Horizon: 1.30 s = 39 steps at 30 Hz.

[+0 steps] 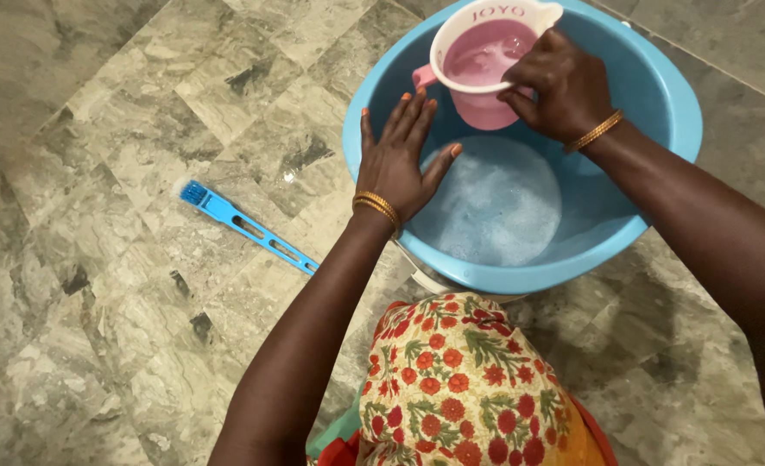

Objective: The person cleans a small pink mug using a blue brush and then rinses it in a blue bucket filled with soapy water by hand.

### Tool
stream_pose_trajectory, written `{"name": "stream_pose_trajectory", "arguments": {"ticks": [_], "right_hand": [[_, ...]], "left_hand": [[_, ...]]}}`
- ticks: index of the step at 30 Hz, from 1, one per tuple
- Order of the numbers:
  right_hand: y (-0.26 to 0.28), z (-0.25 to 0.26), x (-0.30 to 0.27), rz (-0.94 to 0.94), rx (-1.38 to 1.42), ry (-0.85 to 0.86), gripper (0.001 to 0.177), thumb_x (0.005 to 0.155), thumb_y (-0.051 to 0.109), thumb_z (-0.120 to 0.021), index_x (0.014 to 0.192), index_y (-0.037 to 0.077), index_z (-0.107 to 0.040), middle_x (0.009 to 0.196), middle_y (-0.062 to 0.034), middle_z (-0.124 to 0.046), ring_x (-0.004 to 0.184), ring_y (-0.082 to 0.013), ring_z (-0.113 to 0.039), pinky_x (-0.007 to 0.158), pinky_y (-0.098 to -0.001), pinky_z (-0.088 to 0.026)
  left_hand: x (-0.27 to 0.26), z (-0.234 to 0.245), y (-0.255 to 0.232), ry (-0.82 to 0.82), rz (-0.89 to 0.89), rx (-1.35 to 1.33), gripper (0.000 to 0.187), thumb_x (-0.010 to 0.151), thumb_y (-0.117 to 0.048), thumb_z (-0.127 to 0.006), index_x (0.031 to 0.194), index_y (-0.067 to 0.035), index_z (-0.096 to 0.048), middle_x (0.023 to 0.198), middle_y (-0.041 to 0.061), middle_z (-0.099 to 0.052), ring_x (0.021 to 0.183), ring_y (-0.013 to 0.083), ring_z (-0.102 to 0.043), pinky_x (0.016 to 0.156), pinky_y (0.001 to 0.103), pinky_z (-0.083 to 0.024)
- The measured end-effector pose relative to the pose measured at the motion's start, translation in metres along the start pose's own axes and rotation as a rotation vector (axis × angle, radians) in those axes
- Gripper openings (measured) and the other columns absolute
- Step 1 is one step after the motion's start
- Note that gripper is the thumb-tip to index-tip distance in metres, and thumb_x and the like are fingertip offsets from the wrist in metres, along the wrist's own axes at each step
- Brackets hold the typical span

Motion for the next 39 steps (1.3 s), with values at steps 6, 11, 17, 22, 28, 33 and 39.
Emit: {"name": "stream_pose_trajectory", "arguments": {"ticks": [6, 11, 17, 22, 28, 33, 39], "right_hand": [[-0.008, -0.003, -0.002, 0.02, -0.086, -0.014, 0.011, 0.086, 0.02, -0.088, 0.091, 0.019, -0.078, 0.092, 0.0052, -0.075, 0.099, -0.0161, -0.065, 0.079, -0.034, -0.056], [-0.008, 0.007, -0.008, -0.064, -0.115, -0.006, 0.011, 0.085, 0.02, -0.088, 0.09, 0.018, -0.079, 0.09, 0.0059, -0.074, 0.101, -0.0175, -0.065, 0.075, -0.0344, -0.055], [0.0, 0.014, -0.013, -0.065, -0.149, 0.004, 0.011, 0.084, 0.022, -0.087, 0.09, 0.018, -0.078, 0.089, 0.0054, -0.074, 0.104, -0.0199, -0.065, 0.077, -0.0354, -0.056], [0.001, 0.012, -0.013, -0.089, -0.129, 0.038, 0.013, 0.088, 0.025, -0.089, 0.09, 0.018, -0.078, 0.088, 0.0053, -0.073, 0.104, -0.0194, -0.065, 0.075, -0.0358, -0.056], [0.007, 0.012, -0.011, -0.104, -0.09, 0.092, 0.014, 0.083, 0.024, -0.089, 0.092, 0.018, -0.08, 0.091, 0.0054, -0.073, 0.098, -0.019, -0.064, 0.072, -0.0357, -0.055], [0.01, 0.013, -0.008, -0.113, -0.108, 0.072, 0.013, 0.083, 0.024, -0.089, 0.09, 0.018, -0.079, 0.093, 0.0054, -0.074, 0.1, -0.0185, -0.065, 0.073, -0.0349, -0.055], [0.008, 0.014, -0.007, -0.13, -0.121, 0.089, 0.013, 0.084, 0.023, -0.088, 0.09, 0.018, -0.079, 0.091, 0.0053, -0.073, 0.1, -0.0192, -0.065, 0.073, -0.0359, -0.055]], "left_hand": [[0.004, 0.001, 0.008, -0.094, 0.028, -0.027, 0.069, 0.102, -0.057, -0.052, 0.153, -0.012, -0.048, 0.164, 0.007, -0.042, 0.154, 0.0241, -0.034, 0.128, 0.058, -0.004], [0.009, 0.002, 0.016, -0.134, 0.044, -0.044, 0.063, 0.105, -0.054, -0.05, 0.153, -0.013, -0.05, 0.162, 0.008, -0.044, 0.153, 0.0241, -0.035, 0.127, 0.058, -0.004], [0.018, -0.001, 0.025, -0.15, 0.096, -0.049, 0.061, 0.105, -0.054, -0.048, 0.151, -0.014, -0.052, 0.161, 0.006, -0.046, 0.153, 0.0216, -0.036, 0.128, 0.057, -0.003], [0.024, -0.003, 0.029, -0.139, 0.108, -0.074, 0.06, 0.104, -0.053, -0.048, 0.149, -0.014, -0.053, 0.159, 0.007, -0.047, 0.151, 0.0215, -0.036, 0.126, 0.057, -0.003], [0.035, -0.011, 0.033, -0.116, 0.081, -0.115, 0.057, 0.106, -0.05, -0.047, 0.149, -0.014, -0.054, 0.159, 0.007, -0.047, 0.151, 0.0223, -0.037, 0.127, 0.057, -0.005], [0.047, -0.012, 0.036, -0.085, 0.076, -0.161, 0.056, 0.105, -0.049, -0.049, 0.147, -0.014, -0.056, 0.158, 0.008, -0.048, 0.15, 0.0232, -0.038, 0.127, 0.057, -0.006], [0.047, -0.013, 0.034, -0.082, 0.004, -0.183, 0.052, 0.105, -0.047, -0.052, 0.143, -0.013, -0.061, 0.155, 0.009, -0.053, 0.149, 0.0244, -0.042, 0.127, 0.058, -0.009]]}}
Point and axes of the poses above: each hand's wrist, its own x-axis towards the middle knuckle, its own z-axis out of the back of the hand, y = z × x, the point moved 6 cm from there along x, towards the middle knuckle
